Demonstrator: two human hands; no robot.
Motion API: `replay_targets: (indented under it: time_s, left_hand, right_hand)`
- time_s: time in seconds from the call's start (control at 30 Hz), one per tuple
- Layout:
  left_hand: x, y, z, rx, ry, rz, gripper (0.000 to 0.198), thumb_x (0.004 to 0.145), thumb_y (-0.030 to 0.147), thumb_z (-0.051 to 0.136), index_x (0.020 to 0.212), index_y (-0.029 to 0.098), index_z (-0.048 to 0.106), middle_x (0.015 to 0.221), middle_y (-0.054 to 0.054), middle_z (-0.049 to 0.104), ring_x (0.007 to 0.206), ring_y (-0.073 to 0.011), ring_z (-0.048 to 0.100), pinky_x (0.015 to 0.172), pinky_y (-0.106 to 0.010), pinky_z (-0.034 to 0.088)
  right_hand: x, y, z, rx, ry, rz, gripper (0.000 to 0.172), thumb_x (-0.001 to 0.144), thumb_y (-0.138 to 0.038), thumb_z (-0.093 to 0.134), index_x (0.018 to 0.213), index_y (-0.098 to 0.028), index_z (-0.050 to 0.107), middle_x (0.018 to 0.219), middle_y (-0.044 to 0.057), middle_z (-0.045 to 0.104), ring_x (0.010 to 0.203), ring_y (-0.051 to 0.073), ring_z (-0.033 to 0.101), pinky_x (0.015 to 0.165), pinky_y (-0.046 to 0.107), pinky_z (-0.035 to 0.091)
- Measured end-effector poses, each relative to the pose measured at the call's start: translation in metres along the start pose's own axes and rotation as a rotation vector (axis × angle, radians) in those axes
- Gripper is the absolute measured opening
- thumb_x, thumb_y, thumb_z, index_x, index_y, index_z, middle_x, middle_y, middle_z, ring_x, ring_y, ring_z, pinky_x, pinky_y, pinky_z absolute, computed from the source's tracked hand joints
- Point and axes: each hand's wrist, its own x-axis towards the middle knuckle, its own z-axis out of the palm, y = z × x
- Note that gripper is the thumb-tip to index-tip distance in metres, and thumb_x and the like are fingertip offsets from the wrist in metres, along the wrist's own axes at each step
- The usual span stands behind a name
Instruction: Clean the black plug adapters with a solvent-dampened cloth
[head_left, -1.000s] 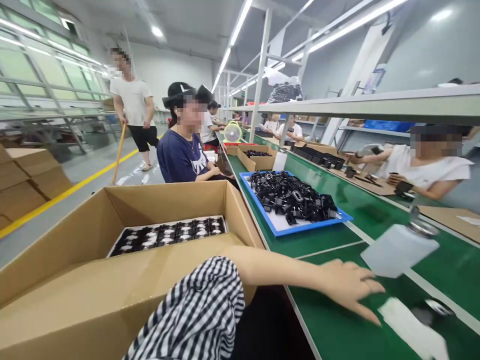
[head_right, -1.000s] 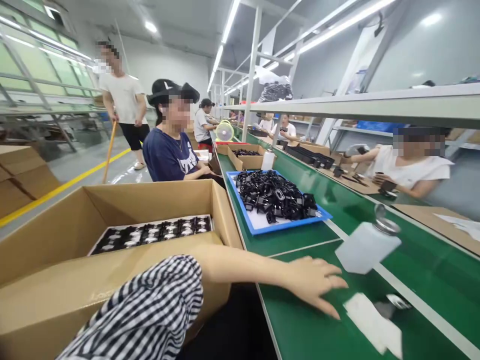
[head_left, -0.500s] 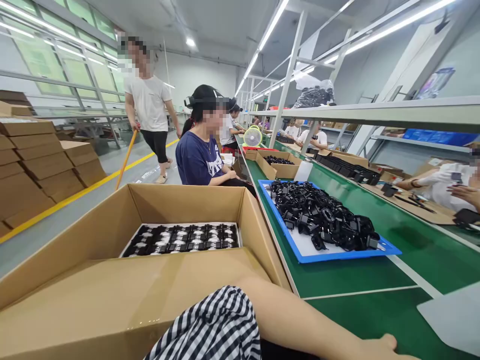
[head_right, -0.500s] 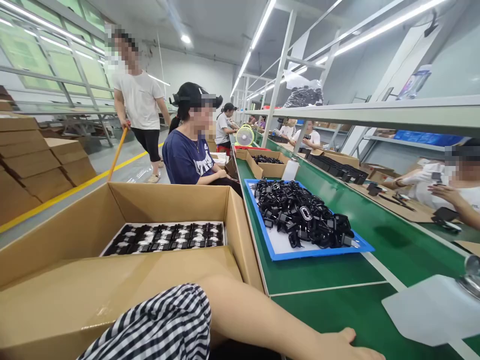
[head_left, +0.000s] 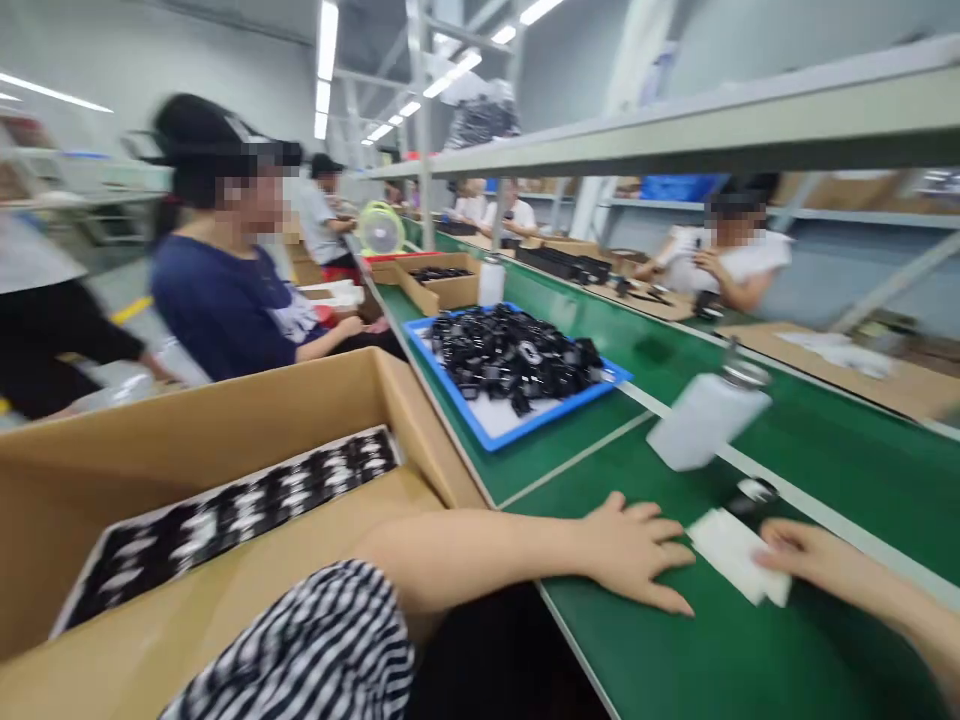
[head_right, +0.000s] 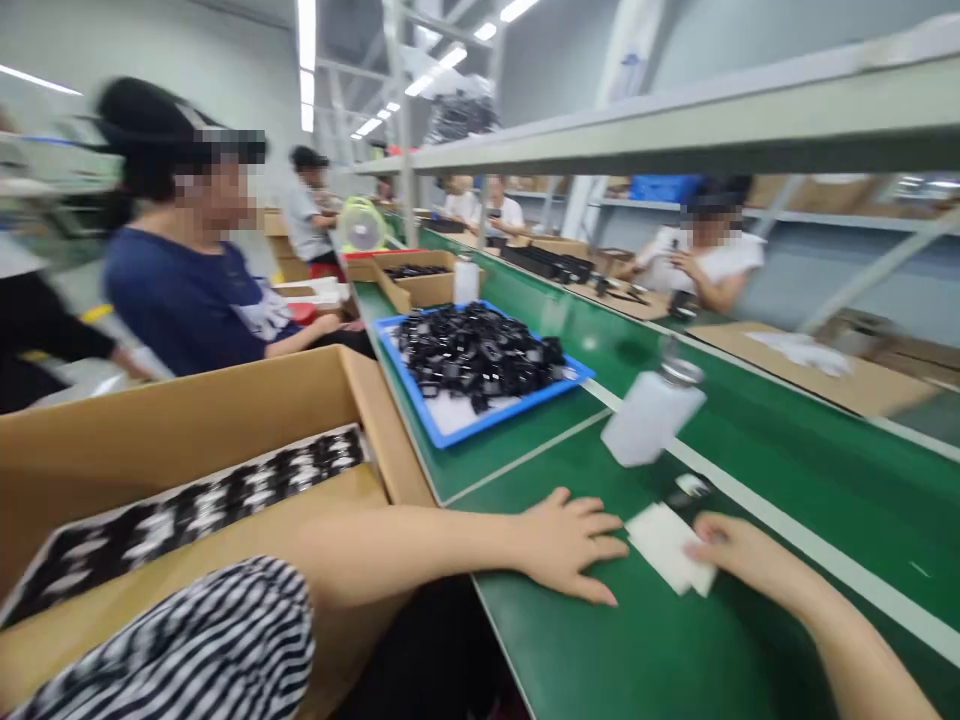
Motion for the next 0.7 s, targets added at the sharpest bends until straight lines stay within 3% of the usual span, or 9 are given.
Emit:
replay_targets:
  time_s: [0.07, 0.13, 0.23, 0.3, 0.37, 0.47, 0.57, 0.7]
  left_hand:
    - [0.001, -0.002, 0.005, -0.043, 0.026, -0.013, 0.054, 0.067, 0.049, 0.039, 0.11, 0.017, 0.038, 0.12, -0.01, 0.035, 0.11, -0.0259, 0.028, 0.082, -0.046, 0.028]
    - [0.009, -0.003, 0.008, -0.119, 0.054, -0.102, 0.056, 0.066, 0.047, 0.042, 0.113, 0.016, 0.034, 0.121, -0.011, 0.033, 0.109, -0.0244, 0.029, 0.085, -0.042, 0.027]
    - [0.034, 0.003, 0.009, -0.261, 0.122, -0.338, 0.058, 0.065, 0.041, 0.045, 0.113, 0.011, 0.033, 0.119, -0.013, 0.036, 0.107, -0.0225, 0.034, 0.086, -0.034, 0.03]
    - [0.06, 0.009, 0.009, -0.355, 0.174, -0.468, 0.06, 0.063, 0.04, 0.047, 0.112, 0.007, 0.034, 0.114, -0.014, 0.041, 0.103, -0.0223, 0.037, 0.083, -0.03, 0.033]
    - [0.088, 0.013, 0.01, -0.408, 0.206, -0.533, 0.06, 0.061, 0.043, 0.049, 0.108, 0.007, 0.039, 0.106, -0.014, 0.047, 0.098, -0.0231, 0.041, 0.078, -0.029, 0.036]
    - [0.118, 0.012, 0.013, -0.421, 0.227, -0.585, 0.047, 0.058, 0.044, 0.052, 0.093, 0.013, 0.05, 0.089, -0.01, 0.055, 0.088, -0.023, 0.047, 0.07, -0.03, 0.039]
    - [0.126, 0.006, 0.018, -0.454, 0.258, -0.606, 0.034, 0.059, 0.042, 0.051, 0.082, 0.018, 0.055, 0.076, -0.006, 0.057, 0.078, -0.0195, 0.05, 0.062, -0.028, 0.039]
    - [0.122, 0.002, 0.022, -0.479, 0.281, -0.542, 0.028, 0.057, 0.04, 0.053, 0.074, 0.019, 0.057, 0.066, -0.002, 0.055, 0.072, -0.0167, 0.049, 0.056, -0.024, 0.038]
  right_hand:
    - [-0.009, 0.019, -0.007, 0.303, -0.116, 0.135, 0.026, 0.063, -0.014, 0.053, 0.044, -0.016, 0.035, 0.039, -0.007, 0.037, 0.038, 0.005, 0.037, 0.038, 0.016, 0.031]
    - [-0.012, 0.032, -0.017, 0.585, -0.044, 0.254, 0.02, 0.058, -0.01, 0.052, 0.048, -0.017, 0.037, 0.039, -0.007, 0.038, 0.036, 0.005, 0.037, 0.038, 0.016, 0.03]
    - [-0.008, 0.043, -0.024, 0.798, 0.328, 0.374, 0.014, 0.054, -0.007, 0.052, 0.063, -0.016, 0.046, 0.046, -0.004, 0.047, 0.042, 0.008, 0.045, 0.043, 0.019, 0.036]
    - [-0.001, 0.044, -0.02, 0.865, 0.574, 0.324, 0.016, 0.056, -0.009, 0.05, 0.071, -0.014, 0.051, 0.056, -0.001, 0.052, 0.05, 0.011, 0.049, 0.049, 0.022, 0.04]
    - [0.005, 0.042, -0.011, 0.841, 0.74, 0.228, 0.017, 0.059, -0.014, 0.046, 0.074, -0.013, 0.054, 0.064, 0.002, 0.055, 0.058, 0.013, 0.051, 0.054, 0.025, 0.041]
    - [0.01, 0.033, 0.004, 0.606, 0.835, 0.116, 0.022, 0.064, -0.019, 0.042, 0.078, -0.011, 0.056, 0.073, 0.006, 0.058, 0.067, 0.018, 0.052, 0.061, 0.03, 0.041]
    - [0.011, 0.025, 0.011, 0.318, 0.824, 0.03, 0.028, 0.068, -0.021, 0.036, 0.086, -0.013, 0.056, 0.078, 0.007, 0.059, 0.07, 0.02, 0.053, 0.064, 0.031, 0.04]
    - [0.011, 0.024, 0.009, 0.11, 0.853, 0.059, 0.034, 0.072, -0.02, 0.03, 0.096, -0.012, 0.053, 0.083, 0.01, 0.059, 0.073, 0.022, 0.054, 0.065, 0.033, 0.041]
